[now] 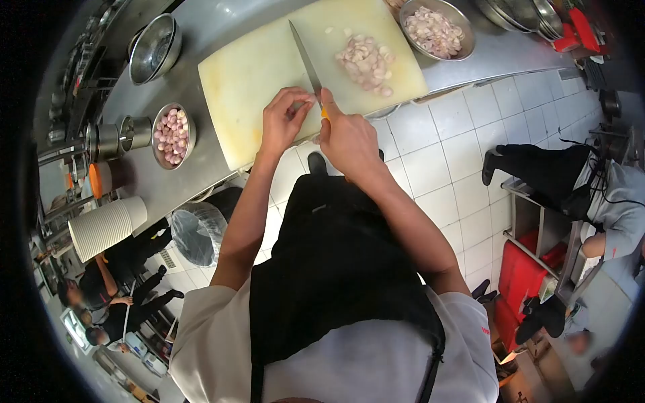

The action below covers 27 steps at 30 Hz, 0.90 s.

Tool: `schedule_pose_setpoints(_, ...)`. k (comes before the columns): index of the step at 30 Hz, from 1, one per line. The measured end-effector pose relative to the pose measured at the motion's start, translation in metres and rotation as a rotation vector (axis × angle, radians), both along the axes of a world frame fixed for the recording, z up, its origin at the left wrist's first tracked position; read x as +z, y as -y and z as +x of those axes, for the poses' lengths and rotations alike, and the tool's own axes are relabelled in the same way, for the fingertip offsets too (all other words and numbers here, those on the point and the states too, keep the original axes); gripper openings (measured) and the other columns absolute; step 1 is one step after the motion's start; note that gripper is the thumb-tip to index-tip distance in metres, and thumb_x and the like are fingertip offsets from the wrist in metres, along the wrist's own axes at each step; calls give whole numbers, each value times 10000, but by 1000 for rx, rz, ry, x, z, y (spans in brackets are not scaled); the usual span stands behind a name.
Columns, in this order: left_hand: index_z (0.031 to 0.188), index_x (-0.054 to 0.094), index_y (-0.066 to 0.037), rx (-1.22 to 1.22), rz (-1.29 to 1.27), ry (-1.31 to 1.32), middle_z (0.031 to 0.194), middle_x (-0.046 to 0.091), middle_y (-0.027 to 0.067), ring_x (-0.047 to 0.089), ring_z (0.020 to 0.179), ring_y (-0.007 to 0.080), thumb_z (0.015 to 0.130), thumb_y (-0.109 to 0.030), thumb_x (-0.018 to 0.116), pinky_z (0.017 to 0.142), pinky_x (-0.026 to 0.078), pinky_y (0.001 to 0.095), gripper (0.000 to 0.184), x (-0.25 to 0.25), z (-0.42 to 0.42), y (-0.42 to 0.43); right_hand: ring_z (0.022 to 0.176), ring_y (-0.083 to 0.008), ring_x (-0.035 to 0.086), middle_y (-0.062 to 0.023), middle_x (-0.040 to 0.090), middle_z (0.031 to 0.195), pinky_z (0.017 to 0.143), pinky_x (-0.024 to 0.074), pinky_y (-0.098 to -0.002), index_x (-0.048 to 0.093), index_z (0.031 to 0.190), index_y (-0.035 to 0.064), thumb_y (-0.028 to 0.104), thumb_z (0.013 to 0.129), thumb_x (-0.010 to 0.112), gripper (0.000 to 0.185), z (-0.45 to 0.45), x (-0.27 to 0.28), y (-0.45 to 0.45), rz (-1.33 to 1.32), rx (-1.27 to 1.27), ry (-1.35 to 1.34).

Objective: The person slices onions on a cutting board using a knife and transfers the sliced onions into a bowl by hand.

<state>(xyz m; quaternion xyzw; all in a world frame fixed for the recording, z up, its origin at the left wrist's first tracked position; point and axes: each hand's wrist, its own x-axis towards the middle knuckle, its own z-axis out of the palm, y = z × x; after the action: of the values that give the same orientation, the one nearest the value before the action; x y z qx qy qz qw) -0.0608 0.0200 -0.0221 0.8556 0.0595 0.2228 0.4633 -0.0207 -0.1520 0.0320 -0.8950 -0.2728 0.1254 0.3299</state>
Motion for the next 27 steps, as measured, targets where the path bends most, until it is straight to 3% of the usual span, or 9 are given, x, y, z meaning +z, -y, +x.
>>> schedule_pose_setpoints(4, 972, 709, -54, 14, -58, -1, 1004, 700, 72, 693, 774, 198, 846, 39, 733, 554, 545, 292, 158, -5, 4, -2, 670, -436, 675, -219, 672, 679, 673, 542, -545, 458, 1492, 51, 153, 927, 606, 593, 0, -21, -7, 63, -10, 71)
schedule_pose_setpoints(11, 960, 706, -56, 24, -53, -13, 1010, 703, 66, 685, 754, 190, 832, 48, 733, 549, 527, 282, 167, -4, 1, 0, 666, -431, 675, -223, 673, 691, 677, 544, -540, 442, 1495, 45, 152, 929, 600, 598, 5, 18, -1, -40, 27, -60)
schedule_pose_setpoints(15, 951, 702, -54, 28, -79, -7, 1010, 704, 66, 682, 742, 187, 827, 50, 738, 549, 523, 283, 166, -6, 0, 0, 657, -434, 674, -230, 670, 688, 662, 546, -544, 440, 1494, 44, 145, 923, 604, 603, -6, -11, -8, 12, -10, 71)
schedule_pose_setpoints(18, 976, 701, -60, 24, -53, -25, 1027, 715, 48, 659, 737, 129, 839, 33, 754, 576, 504, 258, 173, -7, -1, -1, 653, -437, 673, -231, 668, 685, 651, 547, -545, 436, 1496, 42, 142, 919, 606, 610, -6, -27, -14, 34, -22, 101)
schedule_pose_setpoints(24, 946, 703, -57, 37, -51, -3, 1008, 699, 67, 672, 727, 187, 829, 34, 752, 545, 509, 285, 156, -4, 0, 0, 661, -438, 676, -228, 680, 703, 660, 546, -539, 448, 1495, 38, 134, 917, 601, 605, 8, 17, -3, -15, 13, -67)
schedule_pose_setpoints(27, 972, 699, -56, 29, -31, 4, 1004, 697, 58, 653, 715, 147, 836, 13, 771, 588, 513, 274, 168, -5, -1, -1, 664, -434, 678, -226, 684, 705, 670, 547, -536, 454, 1494, 33, 132, 918, 599, 602, 7, 22, -6, -50, 13, -86)
